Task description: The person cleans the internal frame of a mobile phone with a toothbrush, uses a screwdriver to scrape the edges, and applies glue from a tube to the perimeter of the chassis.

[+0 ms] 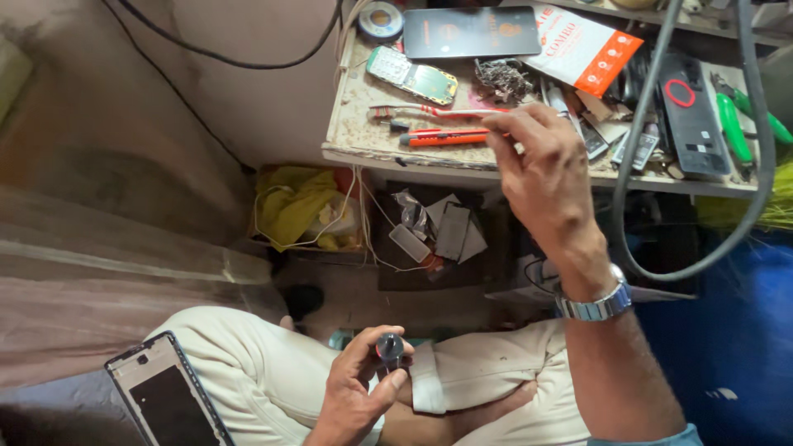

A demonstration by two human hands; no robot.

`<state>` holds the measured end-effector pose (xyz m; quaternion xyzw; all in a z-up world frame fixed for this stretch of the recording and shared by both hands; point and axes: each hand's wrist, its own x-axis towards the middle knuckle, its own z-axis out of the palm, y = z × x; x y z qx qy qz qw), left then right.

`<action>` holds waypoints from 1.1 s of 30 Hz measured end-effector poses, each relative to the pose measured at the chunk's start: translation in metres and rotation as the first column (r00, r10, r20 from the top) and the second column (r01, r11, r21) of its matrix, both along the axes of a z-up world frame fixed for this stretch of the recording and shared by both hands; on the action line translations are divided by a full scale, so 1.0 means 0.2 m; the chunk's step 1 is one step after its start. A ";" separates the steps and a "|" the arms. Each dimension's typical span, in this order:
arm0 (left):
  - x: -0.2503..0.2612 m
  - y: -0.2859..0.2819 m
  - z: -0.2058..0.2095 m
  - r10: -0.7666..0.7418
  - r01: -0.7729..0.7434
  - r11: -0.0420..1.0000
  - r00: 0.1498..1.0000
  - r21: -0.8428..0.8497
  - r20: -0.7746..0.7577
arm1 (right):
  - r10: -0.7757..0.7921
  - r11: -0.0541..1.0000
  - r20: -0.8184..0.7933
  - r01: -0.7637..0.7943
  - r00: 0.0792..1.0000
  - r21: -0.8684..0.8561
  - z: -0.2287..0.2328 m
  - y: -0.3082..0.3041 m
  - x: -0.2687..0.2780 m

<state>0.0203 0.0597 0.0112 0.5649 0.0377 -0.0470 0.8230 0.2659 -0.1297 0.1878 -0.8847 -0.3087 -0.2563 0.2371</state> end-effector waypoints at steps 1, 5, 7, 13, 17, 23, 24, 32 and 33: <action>0.00 0.00 0.00 0.005 -0.005 1.000 1.000 0.013 0.017 | 0.020 0.999 0.009 -0.019 1.000 -0.026 -0.02 0.01 0.02; 0.02 0.00 -0.01 0.008 -0.008 1.000 1.000 0.025 0.019 | 0.074 0.997 0.008 -0.074 0.997 -0.036 -0.09 0.10 0.08; 0.02 0.00 0.01 0.012 -0.011 0.999 1.000 0.041 -0.015 | 0.110 0.993 -0.027 -0.111 0.994 -0.048 -0.11 0.18 0.13; 0.05 0.02 0.11 -0.011 -0.008 0.958 0.998 0.286 0.064 | 0.125 0.983 0.012 -0.122 0.992 -0.140 -0.18 0.37 0.23; 0.04 0.05 0.16 0.018 -0.080 0.932 0.984 0.353 0.176 | 0.187 0.957 0.154 -0.144 0.970 -0.251 -0.20 0.29 0.25; 0.02 0.02 0.14 0.039 -0.132 0.920 0.967 0.368 0.250 | 0.217 0.893 0.207 -0.109 0.954 -0.437 -0.26 0.20 0.27; 0.02 0.02 0.14 0.032 -0.123 0.924 0.969 0.362 0.246 | 0.226 0.905 0.227 -0.119 0.947 -0.408 -0.30 0.21 0.30; 0.02 0.04 0.13 0.052 -0.134 0.917 0.974 0.376 0.220 | 0.251 0.917 0.086 -0.208 0.964 -0.341 -0.39 0.20 0.38; 0.02 0.04 0.14 0.045 -0.118 0.921 0.979 0.371 0.200 | 0.260 0.914 0.122 -0.203 0.958 -0.352 -0.37 0.21 0.36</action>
